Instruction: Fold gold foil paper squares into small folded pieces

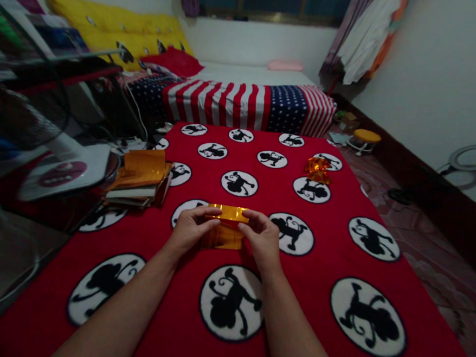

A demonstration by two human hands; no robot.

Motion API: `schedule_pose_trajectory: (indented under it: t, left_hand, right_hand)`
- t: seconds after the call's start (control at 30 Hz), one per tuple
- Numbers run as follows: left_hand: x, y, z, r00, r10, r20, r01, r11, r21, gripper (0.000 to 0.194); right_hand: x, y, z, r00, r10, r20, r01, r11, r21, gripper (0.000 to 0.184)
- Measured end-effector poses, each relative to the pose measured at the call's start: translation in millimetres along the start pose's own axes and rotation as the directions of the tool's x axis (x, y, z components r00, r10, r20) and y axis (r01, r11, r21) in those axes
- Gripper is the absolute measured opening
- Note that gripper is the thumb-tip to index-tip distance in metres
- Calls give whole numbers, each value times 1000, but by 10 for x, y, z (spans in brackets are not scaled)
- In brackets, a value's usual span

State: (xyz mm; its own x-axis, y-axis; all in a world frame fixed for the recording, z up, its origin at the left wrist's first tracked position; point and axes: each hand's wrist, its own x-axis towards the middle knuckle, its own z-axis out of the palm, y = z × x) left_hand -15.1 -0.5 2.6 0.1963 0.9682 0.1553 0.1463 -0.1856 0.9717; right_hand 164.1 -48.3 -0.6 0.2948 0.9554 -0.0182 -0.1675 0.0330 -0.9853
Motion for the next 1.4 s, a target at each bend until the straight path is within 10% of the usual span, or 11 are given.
schedule_pose_trajectory:
  t: [1.4]
  left_hand:
    - [-35,-2,57,990,136,-27,-130,980,148,10]
  right_hand:
    - [-23,-3,2,953,-274,127,301,903,-308,13]
